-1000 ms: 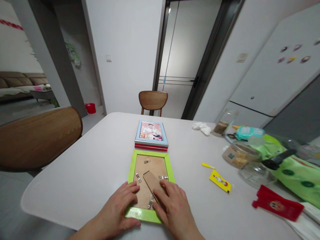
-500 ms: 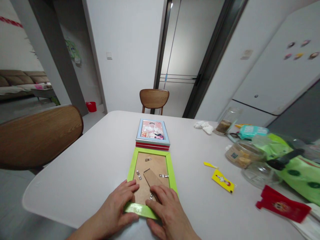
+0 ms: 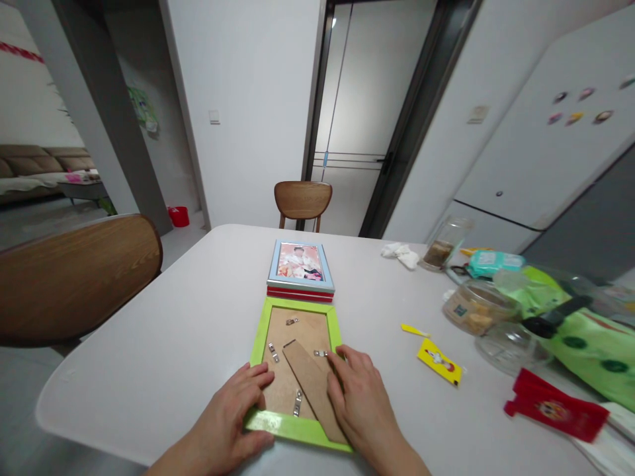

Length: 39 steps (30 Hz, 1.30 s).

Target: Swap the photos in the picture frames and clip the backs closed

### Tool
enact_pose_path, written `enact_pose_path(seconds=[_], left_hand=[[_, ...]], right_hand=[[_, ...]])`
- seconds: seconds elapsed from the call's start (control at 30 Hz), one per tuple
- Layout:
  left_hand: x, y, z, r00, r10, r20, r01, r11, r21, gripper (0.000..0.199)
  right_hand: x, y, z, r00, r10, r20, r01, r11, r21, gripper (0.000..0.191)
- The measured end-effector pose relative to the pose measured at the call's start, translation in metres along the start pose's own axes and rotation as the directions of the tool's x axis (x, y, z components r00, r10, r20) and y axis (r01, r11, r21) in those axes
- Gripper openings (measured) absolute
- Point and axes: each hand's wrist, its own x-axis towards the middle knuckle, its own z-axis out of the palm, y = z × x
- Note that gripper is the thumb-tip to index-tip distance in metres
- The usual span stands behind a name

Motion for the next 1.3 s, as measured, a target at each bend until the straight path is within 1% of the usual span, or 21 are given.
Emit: enact_pose_path(seconds=[0.03, 0.1, 0.3, 0.37, 0.47, 0.6, 0.73, 0.87, 1.0, 1.07, 1.2, 1.23, 1.3], left_hand=[[0.0, 0.001, 0.0, 1.0, -0.003, 0.006, 0.003, 1.0, 0.006, 0.024], [0.001, 0.001, -0.001, 1.0, -0.005, 0.016, 0.005, 1.0, 0.017, 0.024], [0.002, 0.001, -0.001, 1.0, -0.004, 0.011, 0.004, 0.999, 0.036, 0.025], [0.002, 0.001, 0.0, 1.0, -0.008, 0.002, 0.008, 0.999, 0.031, 0.024], [0.001, 0.001, 0.001, 1.0, 0.003, -0.008, -0.003, 1.0, 0.024, 0.022], [0.001, 0.0, 0.001, 1.0, 0.019, -0.007, -0.018, 0.999, 0.027, 0.022], [0.002, 0.002, -0.001, 1.0, 0.001, 0.012, -0.002, 1.0, 0.027, 0.021], [0.002, 0.002, -0.001, 1.0, -0.007, 0.025, 0.006, 1.0, 0.022, 0.022], [0.0, 0.0, 0.0, 1.0, -0.008, 0.0, 0.008, 1.0, 0.009, 0.024], [0.0, -0.001, 0.001, 1.0, -0.007, -0.005, 0.007, 1.0, -0.004, 0.024], [-0.001, -0.001, 0.002, 1.0, -0.01, -0.014, 0.01, 0.999, -0.036, 0.024], [-0.001, -0.001, 0.002, 1.0, -0.011, -0.018, 0.01, 0.999, -0.042, 0.023], [-0.002, -0.001, 0.002, 1.0, -0.007, -0.024, 0.006, 0.999, -0.051, 0.022]], right_hand=[[0.003, 0.001, 0.001, 0.999, 0.034, 0.016, -0.034, 0.999, -0.018, 0.033], [0.008, 0.001, 0.002, 0.997, 0.062, 0.042, -0.06, 0.998, -0.035, 0.034], [0.01, -0.004, 0.001, 0.994, 0.054, 0.099, -0.052, 0.998, -0.024, 0.034], [0.011, -0.002, 0.003, 0.993, 0.067, 0.097, -0.068, 0.998, 0.004, 0.034], [0.016, 0.003, 0.005, 0.989, 0.127, 0.075, -0.132, 0.989, 0.06, 0.032], [0.023, 0.005, 0.007, 0.976, 0.215, 0.032, -0.217, 0.962, 0.166, 0.026], [0.026, 0.006, 0.008, 0.959, 0.283, 0.017, -0.278, 0.93, 0.242, 0.019], [0.027, 0.006, 0.011, 0.955, 0.298, -0.004, -0.287, 0.922, 0.259, 0.015], [0.026, 0.006, 0.011, 0.963, 0.27, -0.013, -0.258, 0.93, 0.263, 0.015], [0.025, 0.008, 0.009, 0.965, 0.26, -0.016, -0.244, 0.925, 0.292, 0.016], [0.023, 0.012, 0.001, 0.955, 0.294, -0.026, -0.268, 0.901, 0.34, 0.021], [0.023, 0.011, -0.001, 0.957, 0.288, -0.04, -0.259, 0.906, 0.334, 0.021], [0.025, 0.003, -0.002, 0.969, 0.238, -0.062, -0.208, 0.928, 0.31, 0.022]])
